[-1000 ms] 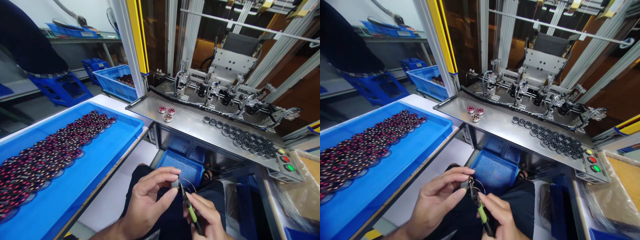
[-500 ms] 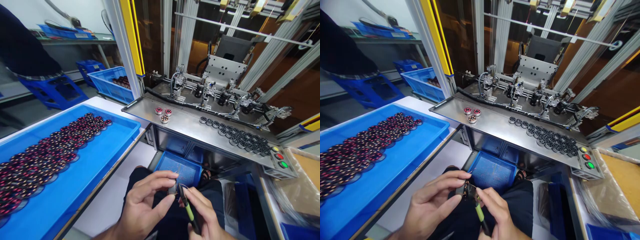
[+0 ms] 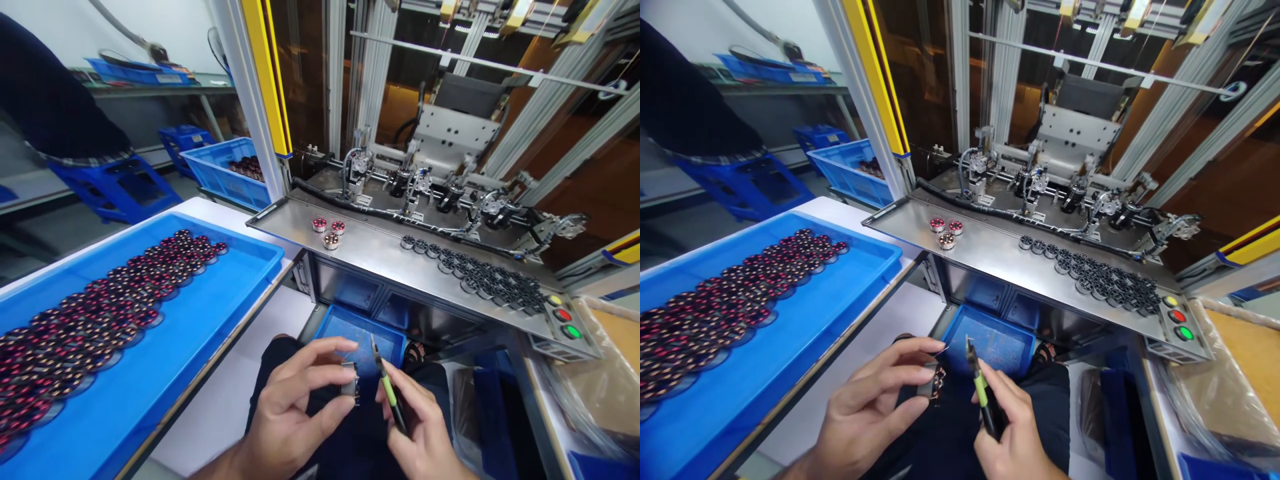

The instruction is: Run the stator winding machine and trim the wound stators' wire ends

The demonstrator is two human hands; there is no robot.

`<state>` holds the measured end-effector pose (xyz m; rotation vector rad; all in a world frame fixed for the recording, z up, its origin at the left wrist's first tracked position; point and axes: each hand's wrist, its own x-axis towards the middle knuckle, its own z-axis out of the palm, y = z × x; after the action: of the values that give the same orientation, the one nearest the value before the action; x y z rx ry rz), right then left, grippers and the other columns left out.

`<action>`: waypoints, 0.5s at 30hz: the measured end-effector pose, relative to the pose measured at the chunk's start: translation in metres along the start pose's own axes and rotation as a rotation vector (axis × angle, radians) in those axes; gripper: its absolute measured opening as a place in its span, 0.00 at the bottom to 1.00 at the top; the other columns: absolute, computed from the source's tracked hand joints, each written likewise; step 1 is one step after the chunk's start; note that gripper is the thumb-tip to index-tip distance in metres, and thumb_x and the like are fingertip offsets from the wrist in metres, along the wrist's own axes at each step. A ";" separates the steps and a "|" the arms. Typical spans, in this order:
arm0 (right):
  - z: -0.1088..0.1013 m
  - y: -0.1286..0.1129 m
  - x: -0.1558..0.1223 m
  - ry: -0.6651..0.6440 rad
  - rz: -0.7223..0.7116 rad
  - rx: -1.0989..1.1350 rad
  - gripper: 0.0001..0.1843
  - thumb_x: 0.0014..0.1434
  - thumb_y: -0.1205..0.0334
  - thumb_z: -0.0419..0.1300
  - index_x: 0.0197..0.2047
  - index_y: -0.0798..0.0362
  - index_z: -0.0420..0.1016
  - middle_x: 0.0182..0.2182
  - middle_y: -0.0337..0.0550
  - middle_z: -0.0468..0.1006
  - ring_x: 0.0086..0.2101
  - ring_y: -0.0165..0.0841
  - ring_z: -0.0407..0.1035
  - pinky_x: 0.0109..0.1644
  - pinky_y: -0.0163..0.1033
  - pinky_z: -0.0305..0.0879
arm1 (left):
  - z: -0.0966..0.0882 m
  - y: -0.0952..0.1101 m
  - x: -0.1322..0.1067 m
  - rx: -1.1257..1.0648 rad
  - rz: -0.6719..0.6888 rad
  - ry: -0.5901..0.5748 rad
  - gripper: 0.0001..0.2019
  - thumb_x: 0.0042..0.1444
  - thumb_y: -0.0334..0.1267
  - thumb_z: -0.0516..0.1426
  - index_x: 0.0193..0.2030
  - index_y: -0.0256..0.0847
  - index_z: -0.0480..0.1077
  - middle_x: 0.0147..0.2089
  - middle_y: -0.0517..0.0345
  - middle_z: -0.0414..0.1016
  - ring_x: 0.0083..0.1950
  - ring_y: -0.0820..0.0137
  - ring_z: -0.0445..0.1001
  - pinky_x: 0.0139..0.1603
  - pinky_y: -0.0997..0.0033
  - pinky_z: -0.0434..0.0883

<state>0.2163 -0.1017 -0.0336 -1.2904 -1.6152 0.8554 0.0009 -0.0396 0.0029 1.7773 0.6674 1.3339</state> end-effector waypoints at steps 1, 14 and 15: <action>-0.002 0.002 -0.001 -0.008 0.031 0.029 0.43 0.44 0.77 0.53 0.65 0.49 0.67 0.39 0.46 0.79 0.36 0.35 0.75 0.41 0.39 0.74 | -0.002 -0.002 0.000 0.022 0.046 -0.015 0.20 0.55 0.22 0.61 0.51 0.45 0.74 0.59 0.47 0.72 0.51 0.63 0.78 0.53 0.63 0.78; -0.029 -0.011 -0.026 -0.238 0.205 0.469 0.31 0.60 0.44 0.58 0.65 0.44 0.68 0.40 0.53 0.78 0.35 0.40 0.75 0.41 0.46 0.72 | -0.004 -0.002 0.007 0.450 0.273 -0.037 0.21 0.54 0.22 0.62 0.54 0.41 0.71 0.53 0.48 0.76 0.51 0.65 0.80 0.52 0.72 0.79; -0.028 -0.013 -0.027 -0.258 0.227 0.504 0.34 0.59 0.39 0.58 0.64 0.44 0.69 0.40 0.53 0.78 0.35 0.40 0.75 0.42 0.47 0.72 | -0.004 -0.003 0.007 0.456 0.271 -0.038 0.22 0.54 0.22 0.62 0.54 0.42 0.72 0.53 0.48 0.76 0.51 0.65 0.80 0.51 0.72 0.80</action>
<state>0.2396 -0.1311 -0.0167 -1.0389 -1.3297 1.5098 -0.0007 -0.0317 0.0046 2.3198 0.7759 1.3975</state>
